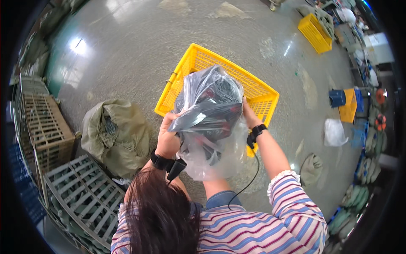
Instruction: The person unpacks small plastic bags containing black and red footwear from a large green sack and places them into a yellow plastic crate. The person repeatedly reaches into the sack, retrieves a bag, opens it, and transfers the contents into the crate.
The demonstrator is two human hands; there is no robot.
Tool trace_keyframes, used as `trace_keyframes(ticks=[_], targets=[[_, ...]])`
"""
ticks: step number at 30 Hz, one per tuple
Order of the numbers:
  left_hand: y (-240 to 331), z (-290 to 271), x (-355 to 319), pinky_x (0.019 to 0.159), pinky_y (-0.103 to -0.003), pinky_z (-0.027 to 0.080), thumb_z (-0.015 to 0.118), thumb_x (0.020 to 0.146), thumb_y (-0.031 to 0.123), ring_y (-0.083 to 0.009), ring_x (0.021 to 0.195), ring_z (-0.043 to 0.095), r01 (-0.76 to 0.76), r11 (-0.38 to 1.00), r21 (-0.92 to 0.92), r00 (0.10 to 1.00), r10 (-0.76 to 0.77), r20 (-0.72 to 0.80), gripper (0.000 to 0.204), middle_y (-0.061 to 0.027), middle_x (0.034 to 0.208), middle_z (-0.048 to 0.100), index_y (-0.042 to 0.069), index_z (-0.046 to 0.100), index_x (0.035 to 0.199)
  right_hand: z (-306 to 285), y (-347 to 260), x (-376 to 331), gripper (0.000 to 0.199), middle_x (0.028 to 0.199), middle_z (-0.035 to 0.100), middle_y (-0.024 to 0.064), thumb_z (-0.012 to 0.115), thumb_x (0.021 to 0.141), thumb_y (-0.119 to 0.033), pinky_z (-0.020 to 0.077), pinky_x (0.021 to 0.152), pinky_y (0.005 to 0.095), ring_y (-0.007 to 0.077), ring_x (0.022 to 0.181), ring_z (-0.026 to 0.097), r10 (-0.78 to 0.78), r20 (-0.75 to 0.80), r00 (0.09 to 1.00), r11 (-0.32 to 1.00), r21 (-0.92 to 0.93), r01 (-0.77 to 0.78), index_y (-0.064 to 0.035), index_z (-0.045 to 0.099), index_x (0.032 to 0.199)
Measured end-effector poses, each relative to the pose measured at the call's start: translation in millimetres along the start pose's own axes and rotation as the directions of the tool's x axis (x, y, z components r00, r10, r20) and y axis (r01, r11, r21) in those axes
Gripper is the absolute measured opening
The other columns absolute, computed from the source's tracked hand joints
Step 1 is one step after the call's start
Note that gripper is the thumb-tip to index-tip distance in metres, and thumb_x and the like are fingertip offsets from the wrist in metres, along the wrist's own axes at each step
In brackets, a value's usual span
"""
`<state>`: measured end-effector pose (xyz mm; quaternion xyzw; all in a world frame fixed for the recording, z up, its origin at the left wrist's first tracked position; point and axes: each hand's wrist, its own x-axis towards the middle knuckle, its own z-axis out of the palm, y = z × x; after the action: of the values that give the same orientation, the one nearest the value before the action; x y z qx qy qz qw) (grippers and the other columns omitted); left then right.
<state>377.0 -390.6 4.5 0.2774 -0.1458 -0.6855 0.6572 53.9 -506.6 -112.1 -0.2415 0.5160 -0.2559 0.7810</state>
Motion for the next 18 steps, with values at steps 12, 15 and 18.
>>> trace_keyframes(ticks=[12, 15, 18], targets=[[-41.1, -59.4, 33.3, 0.1, -0.04, 0.038, 0.033, 0.098, 0.017, -0.0274, 0.112, 0.052, 0.25, 0.96, -0.128, 0.879, -0.28, -0.386, 0.034, -0.0132, 0.123, 0.054, -0.001, 0.047, 0.123, 14.6, 1.1, -42.1, 0.023, 0.085, 0.058, 0.0007, 0.059, 0.084, -0.006, 0.044, 0.071, 0.0232, 0.008, 0.076, 0.052, -0.394, -0.097, 0.914, 0.873, -0.348, 0.34, -0.0019, 0.055, 0.106], [-42.2, -54.6, 55.6, 0.102, -0.047, 0.035, 0.031, 0.099, 0.022, -0.0295, 0.115, 0.05, 0.138, 0.979, -0.147, 0.857, -0.192, -0.478, 0.038, -0.0152, 0.125, 0.053, -0.003, 0.046, 0.124, -48.3, 38.5, -59.4, 0.038, 0.088, 0.061, 0.0048, 0.065, 0.076, -0.005, 0.0466, 0.07, 0.0249, 0.0102, 0.078, 0.057, -0.176, -0.113, 0.978, 0.776, -0.628, 0.067, -0.0011, 0.053, 0.112], [-29.0, -43.9, 56.6, 0.1, -0.047, 0.037, 0.033, 0.097, 0.016, -0.0288, 0.113, 0.052, 0.217, 0.943, -0.252, 0.807, -0.319, -0.498, 0.033, -0.0138, 0.123, 0.054, -0.002, 0.047, 0.121, -73.9, 89.0, -97.5, 0.064, 0.1, 0.064, 0.0158, 0.076, 0.065, -0.021, 0.0485, 0.076, 0.0341, 0.0221, 0.084, 0.062, 0.278, -0.017, 0.96, 0.56, -0.809, -0.177, -0.0003, 0.053, 0.121]])
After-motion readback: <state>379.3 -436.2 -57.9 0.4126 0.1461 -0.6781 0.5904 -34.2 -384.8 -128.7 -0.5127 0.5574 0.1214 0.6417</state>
